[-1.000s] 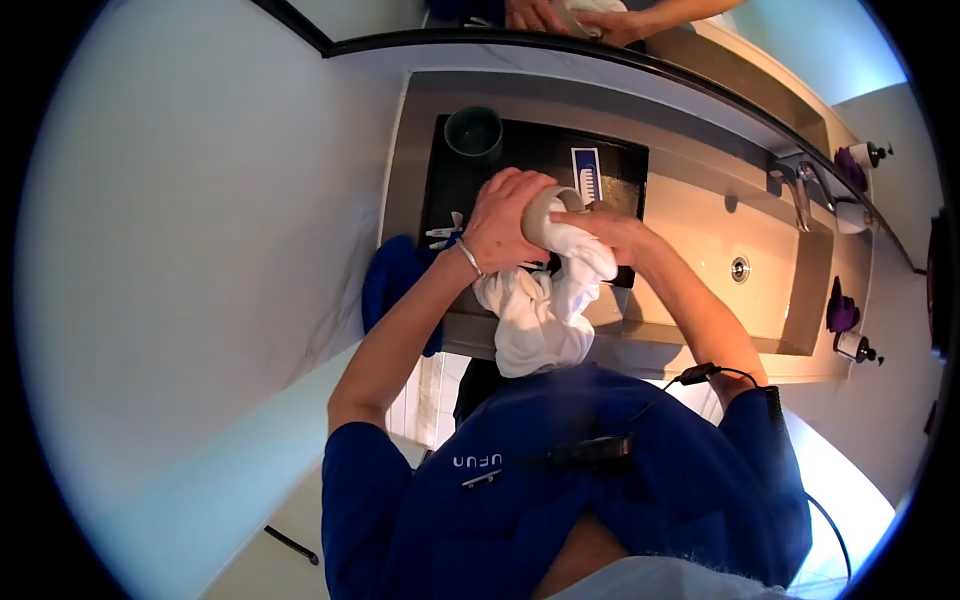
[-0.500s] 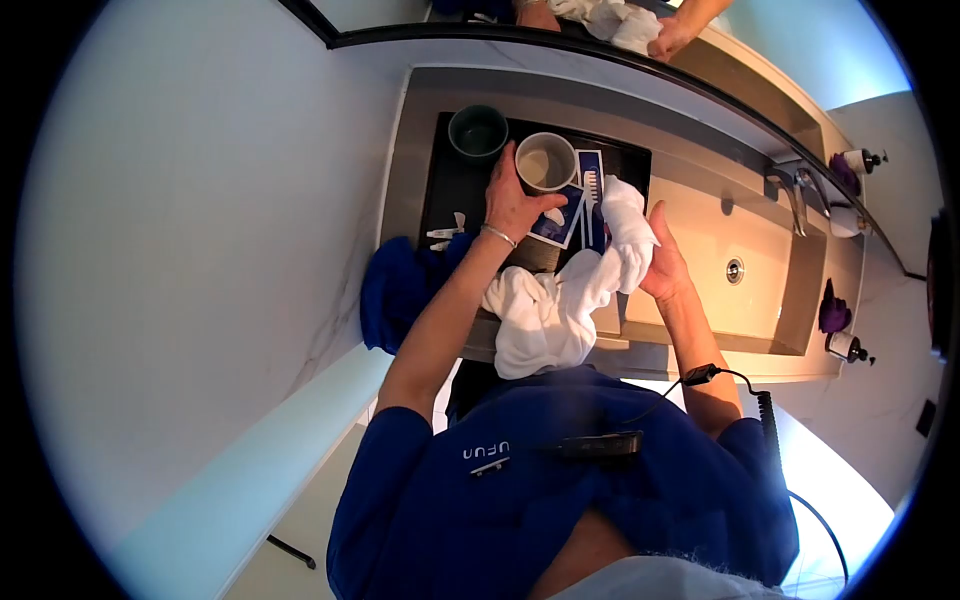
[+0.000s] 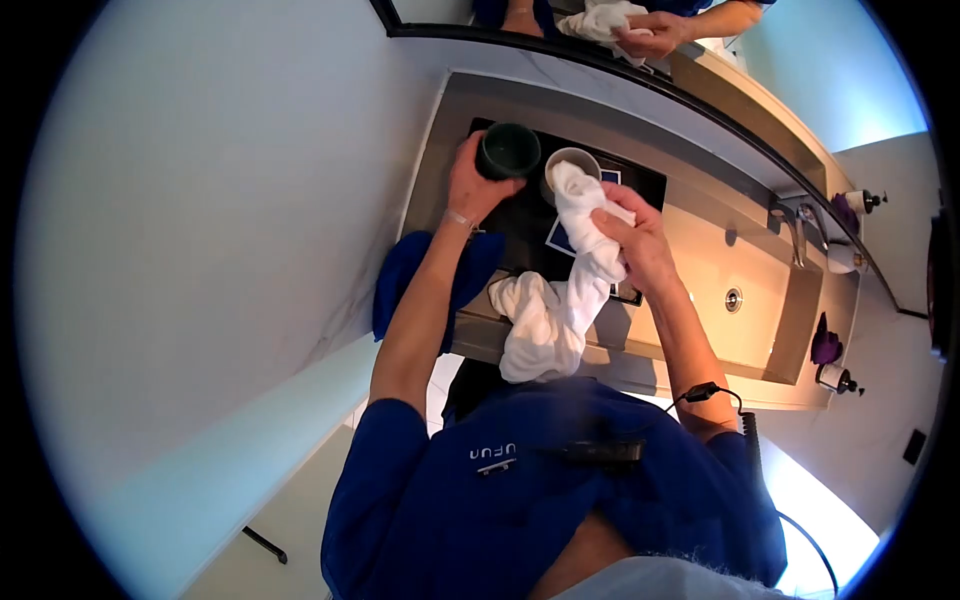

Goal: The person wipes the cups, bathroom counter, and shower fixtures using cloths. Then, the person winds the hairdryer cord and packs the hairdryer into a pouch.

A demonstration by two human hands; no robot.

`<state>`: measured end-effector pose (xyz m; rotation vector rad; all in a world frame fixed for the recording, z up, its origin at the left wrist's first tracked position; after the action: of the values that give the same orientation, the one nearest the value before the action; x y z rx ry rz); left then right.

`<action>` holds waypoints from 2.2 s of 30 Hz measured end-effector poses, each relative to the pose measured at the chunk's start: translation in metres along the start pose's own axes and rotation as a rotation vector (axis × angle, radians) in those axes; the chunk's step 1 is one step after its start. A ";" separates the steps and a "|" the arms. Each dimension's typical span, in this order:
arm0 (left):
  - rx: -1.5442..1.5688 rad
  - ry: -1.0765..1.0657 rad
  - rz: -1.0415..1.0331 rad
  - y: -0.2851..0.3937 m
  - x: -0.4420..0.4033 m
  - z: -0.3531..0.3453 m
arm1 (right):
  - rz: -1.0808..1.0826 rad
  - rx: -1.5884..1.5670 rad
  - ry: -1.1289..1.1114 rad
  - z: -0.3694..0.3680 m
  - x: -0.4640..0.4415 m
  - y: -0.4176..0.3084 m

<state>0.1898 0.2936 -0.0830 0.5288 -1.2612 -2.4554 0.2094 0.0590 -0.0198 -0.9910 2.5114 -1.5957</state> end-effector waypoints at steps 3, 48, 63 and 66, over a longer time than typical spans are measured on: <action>0.105 -0.246 -0.228 0.030 0.032 0.037 | 0.079 0.065 -0.009 -0.004 0.004 -0.016; -0.009 -0.237 -0.027 -0.018 -0.021 -0.007 | -0.205 0.417 0.061 0.047 -0.060 0.082; -0.864 -0.123 0.221 -0.009 0.181 0.090 | -0.228 0.147 0.057 0.026 0.009 0.064; -0.480 0.254 0.110 -0.026 0.193 0.115 | -0.257 0.295 -0.135 0.020 0.025 0.082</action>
<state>-0.0360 0.3021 -0.0764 0.5918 -0.5585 -2.3870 0.1544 0.0533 -0.0882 -1.3661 2.0517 -1.8235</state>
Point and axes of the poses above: each hand's wrist, its own x-axis away from the middle knuckle, its own z-axis out of the back of the hand, y = z × x, the point moved 6 cm from there along -x, towards the middle knuckle, and after that the axes turned 11 degrees about -x, right-handed, at the moved point
